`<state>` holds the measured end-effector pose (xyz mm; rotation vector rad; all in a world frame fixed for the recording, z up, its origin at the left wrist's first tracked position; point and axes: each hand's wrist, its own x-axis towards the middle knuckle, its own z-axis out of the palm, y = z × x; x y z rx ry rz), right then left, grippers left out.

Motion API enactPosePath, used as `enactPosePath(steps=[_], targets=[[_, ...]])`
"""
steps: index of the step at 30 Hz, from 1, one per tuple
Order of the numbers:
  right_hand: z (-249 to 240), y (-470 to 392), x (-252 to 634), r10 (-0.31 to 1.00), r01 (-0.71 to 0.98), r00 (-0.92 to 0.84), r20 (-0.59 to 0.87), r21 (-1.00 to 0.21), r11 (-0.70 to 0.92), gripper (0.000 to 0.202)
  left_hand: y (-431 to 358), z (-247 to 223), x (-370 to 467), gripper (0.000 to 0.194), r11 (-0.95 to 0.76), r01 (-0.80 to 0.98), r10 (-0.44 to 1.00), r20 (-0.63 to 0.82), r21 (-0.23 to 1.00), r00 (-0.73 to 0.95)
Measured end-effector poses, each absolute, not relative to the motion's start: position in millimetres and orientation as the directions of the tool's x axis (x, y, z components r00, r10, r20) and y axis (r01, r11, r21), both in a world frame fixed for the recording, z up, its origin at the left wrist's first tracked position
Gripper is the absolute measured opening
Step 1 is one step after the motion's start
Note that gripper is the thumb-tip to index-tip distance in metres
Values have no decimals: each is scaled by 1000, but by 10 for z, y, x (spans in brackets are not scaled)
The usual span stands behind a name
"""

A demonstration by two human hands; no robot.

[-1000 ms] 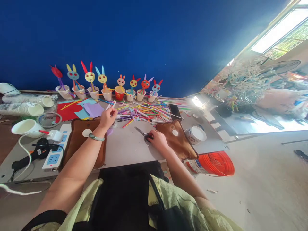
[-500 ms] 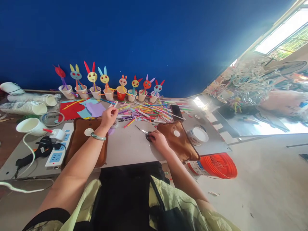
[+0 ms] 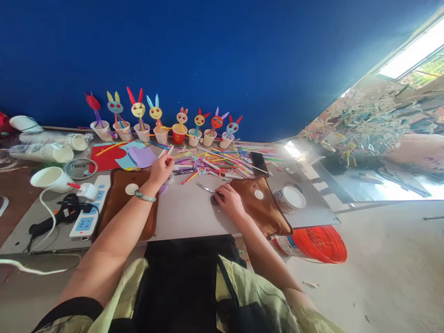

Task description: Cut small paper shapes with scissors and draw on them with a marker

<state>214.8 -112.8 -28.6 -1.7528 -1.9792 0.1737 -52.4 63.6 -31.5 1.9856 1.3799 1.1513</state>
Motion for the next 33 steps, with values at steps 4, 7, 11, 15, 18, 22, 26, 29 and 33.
enactPosePath(steps=[4, 7, 11, 15, 18, 22, 26, 29, 33], targets=[[-268, -1035, 2044, 961, 908, -156, 230, -350, 231, 15, 484, -291, -425, 17, -603, 600, 797, 367, 525, 479], [-229, -891, 1988, 962, 918, -188, 199, -314, 244, 16, 417, -276, -352, 20, -722, 573, 684, 280, 387, 673], [-141, -553, 1948, 973, 942, -147, 180, -274, 193, 17, 420, -270, -340, 16, -758, 570, 646, 241, 319, 724], [-67, -263, 1833, 981, 948, -113, 159, -279, 155, 17, 457, -250, -400, 19, -676, 630, 736, 341, 381, 584], [-71, -277, 1651, 970, 916, -196, 144, -325, 233, 16, 474, -218, -439, 20, -582, 652, 812, 401, 487, 425], [-136, -632, 1386, 933, 850, -342, 116, -386, 359, 14, 467, -121, -472, 19, -537, 626, 829, 490, 565, 269], [-197, -1107, 1279, 905, 785, -421, 61, -474, 398, 11, 415, 149, -561, 16, -521, 629, 831, 510, 576, 222], [-264, -1367, 1313, 926, 742, -374, 54, -581, 334, 9, 334, 405, -705, 15, -467, 732, 866, 427, 496, 263], [-403, -1541, 1358, 949, 665, -279, 147, -683, 302, 8, 120, 527, -905, 20, -421, 868, 903, 216, 264, 373]])
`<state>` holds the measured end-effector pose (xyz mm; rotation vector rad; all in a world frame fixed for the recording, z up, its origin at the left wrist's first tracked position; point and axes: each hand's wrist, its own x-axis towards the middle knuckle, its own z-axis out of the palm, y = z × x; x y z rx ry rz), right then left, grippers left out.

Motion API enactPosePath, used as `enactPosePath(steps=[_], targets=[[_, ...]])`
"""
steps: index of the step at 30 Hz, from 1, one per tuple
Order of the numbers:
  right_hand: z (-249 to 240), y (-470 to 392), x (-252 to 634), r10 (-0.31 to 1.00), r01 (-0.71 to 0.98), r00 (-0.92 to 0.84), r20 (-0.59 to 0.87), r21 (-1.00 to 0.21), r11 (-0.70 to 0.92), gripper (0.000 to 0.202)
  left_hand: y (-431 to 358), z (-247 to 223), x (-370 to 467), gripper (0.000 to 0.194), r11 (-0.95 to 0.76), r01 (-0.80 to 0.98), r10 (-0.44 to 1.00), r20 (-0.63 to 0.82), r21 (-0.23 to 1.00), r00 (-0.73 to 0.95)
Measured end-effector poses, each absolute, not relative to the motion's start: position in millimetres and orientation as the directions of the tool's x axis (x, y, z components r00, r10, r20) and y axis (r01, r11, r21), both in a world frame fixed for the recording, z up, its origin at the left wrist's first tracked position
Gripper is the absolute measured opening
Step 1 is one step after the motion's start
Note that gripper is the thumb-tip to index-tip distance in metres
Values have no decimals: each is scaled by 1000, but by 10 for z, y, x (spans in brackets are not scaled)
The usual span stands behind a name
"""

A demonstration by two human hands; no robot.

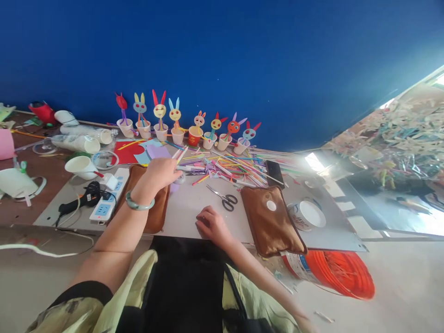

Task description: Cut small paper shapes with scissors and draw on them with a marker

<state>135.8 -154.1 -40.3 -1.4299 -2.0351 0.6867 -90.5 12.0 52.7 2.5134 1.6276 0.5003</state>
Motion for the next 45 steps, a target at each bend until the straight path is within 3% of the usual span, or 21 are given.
enactPosePath(steps=[7, 13, 20, 26, 32, 38, 45], targets=[[-504, -1578, 1321, 939, 608, -225, 261, -716, 344, 8, -432, 108, -966, 22, -260, 965, 966, -5, -38, 260], [-509, -1575, 1348, 941, 572, -232, 248, -748, 338, 9, -540, -46, -1041, 24, -254, 962, 967, -39, -98, 251], [-513, -1578, 1362, 943, 504, -200, 266, -798, 332, 9, -408, -16, -1338, 12, -300, 934, 954, 43, 193, 297], [-513, -1565, 1365, 948, 480, -185, 258, -818, 316, 8, -307, 94, -1647, 14, -214, 836, 972, 24, 505, 234], [-516, -1563, 1374, 949, 461, -189, 254, -830, 314, 9, -276, 185, -1906, 20, -135, 703, 989, 52, 698, 138], [-539, -1565, 1371, 950, 463, -184, 251, -830, 309, 10, -250, 101, -1986, 18, -61, 632, 995, 97, 773, -23], [-513, -1569, 1364, 950, 469, -187, 250, -827, 310, 11, -232, 36, -1952, 16, -47, 618, 998, 64, 785, -5]])
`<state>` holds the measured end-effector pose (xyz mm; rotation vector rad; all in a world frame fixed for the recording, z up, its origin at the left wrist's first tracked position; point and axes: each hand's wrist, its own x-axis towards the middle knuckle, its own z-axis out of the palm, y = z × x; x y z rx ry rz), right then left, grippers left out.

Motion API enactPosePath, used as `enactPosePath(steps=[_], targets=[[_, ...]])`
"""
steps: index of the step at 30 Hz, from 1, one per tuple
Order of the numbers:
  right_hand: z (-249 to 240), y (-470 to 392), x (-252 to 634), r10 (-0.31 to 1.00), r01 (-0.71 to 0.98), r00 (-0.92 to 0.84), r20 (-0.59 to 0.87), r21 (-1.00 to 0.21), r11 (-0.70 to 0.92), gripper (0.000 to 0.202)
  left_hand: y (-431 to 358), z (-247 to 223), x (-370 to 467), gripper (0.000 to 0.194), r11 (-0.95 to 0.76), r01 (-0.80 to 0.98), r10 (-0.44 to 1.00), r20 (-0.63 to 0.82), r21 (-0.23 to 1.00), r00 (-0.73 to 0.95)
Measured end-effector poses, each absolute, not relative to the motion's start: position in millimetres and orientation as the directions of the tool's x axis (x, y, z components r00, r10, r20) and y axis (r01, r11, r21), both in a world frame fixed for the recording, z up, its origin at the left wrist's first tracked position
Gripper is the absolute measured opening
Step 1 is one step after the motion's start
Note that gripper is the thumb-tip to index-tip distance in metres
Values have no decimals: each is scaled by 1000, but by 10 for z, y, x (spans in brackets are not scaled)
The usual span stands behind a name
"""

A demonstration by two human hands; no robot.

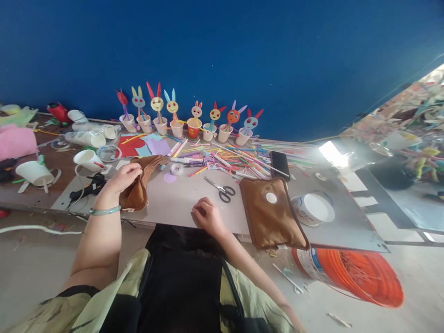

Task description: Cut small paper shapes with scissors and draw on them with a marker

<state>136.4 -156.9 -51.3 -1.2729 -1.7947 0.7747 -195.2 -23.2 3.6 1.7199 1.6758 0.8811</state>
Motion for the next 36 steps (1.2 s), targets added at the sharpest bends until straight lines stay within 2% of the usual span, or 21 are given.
enactPosePath(steps=[12, 23, 26, 36], targets=[[-511, -1570, 1356, 952, 468, -181, 246, -830, 304, 11, -296, 114, -1832, 22, -50, 587, 996, -4, 808, 91], [-521, -1570, 1353, 953, 464, -176, 248, -833, 302, 11, -220, -118, -1992, 21, 73, 459, 996, -38, 885, -86], [-517, -1572, 1353, 953, 466, -174, 248, -832, 302, 11, -216, -130, -1994, 21, 92, 431, 995, -71, 898, -66], [-492, -1580, 1349, 952, 478, -180, 246, -824, 304, 11, -259, -57, -1926, 22, 48, 451, 999, -48, 891, -11]])
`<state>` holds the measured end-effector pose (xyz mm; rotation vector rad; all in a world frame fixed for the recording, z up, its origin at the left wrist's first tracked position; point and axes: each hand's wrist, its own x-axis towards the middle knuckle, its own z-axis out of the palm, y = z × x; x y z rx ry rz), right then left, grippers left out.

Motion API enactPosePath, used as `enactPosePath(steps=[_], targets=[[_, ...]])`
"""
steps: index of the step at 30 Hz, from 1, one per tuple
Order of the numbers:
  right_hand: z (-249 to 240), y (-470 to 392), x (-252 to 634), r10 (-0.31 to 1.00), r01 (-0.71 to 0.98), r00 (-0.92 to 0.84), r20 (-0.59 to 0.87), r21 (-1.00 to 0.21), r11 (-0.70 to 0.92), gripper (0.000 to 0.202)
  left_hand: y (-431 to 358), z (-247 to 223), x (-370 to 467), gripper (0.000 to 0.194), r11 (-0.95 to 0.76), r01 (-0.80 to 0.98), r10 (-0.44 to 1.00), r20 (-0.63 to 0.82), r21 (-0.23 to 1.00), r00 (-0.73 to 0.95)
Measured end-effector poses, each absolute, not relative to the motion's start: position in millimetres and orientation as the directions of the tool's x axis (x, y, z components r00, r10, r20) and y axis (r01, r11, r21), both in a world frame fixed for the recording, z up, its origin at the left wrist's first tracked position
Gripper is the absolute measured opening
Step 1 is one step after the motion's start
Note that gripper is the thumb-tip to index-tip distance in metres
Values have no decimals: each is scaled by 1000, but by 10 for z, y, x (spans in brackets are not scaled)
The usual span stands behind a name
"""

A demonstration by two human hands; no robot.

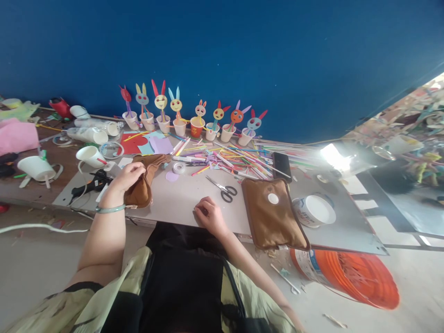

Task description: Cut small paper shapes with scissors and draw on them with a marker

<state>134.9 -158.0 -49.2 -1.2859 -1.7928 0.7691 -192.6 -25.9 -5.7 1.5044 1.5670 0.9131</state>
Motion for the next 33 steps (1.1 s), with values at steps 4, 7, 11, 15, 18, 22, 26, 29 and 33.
enactPosePath(steps=[4, 7, 11, 15, 18, 22, 26, 29, 33], targets=[[-490, -1581, 1347, 958, 535, -183, 221, -795, 285, 11, -264, -62, -1922, 21, 77, 431, 997, -63, 899, -46], [-412, -1493, 1292, 964, 660, -227, 136, -707, 255, 15, -272, -55, -1912, 22, 76, 434, 997, -66, 898, -38], [-207, -1141, 1084, 941, 803, -334, 43, -509, 309, 30, -303, -13, -1868, 22, 68, 461, 998, -58, 885, -35], [-67, -643, 805, 939, 887, -343, -22, -338, 316, 37, -337, 28, -1815, 23, 43, 469, 999, -40, 882, -17], [-65, -348, 659, 942, 919, -330, -64, -251, 305, 38, -346, 31, -1806, 23, 10, 480, 1000, -11, 877, 0], [-141, -138, 613, 947, 934, -312, -74, -204, 292, 32, -347, 14, -1821, 22, -16, 498, 1000, 12, 867, 12], [-246, -38, 665, 941, 921, -334, -57, -231, 313, 29, -356, 7, -1821, 23, -22, 515, 1000, 10, 857, 25], [-331, 15, 725, 935, 898, -355, -19, -285, 336, 29, -366, 11, -1810, 21, -18, 533, 1000, 7, 846, 23], [-412, 71, 823, 931, 827, -354, 86, -436, 355, 26, -368, 6, -1814, 22, -36, 522, 999, 18, 852, 39]])
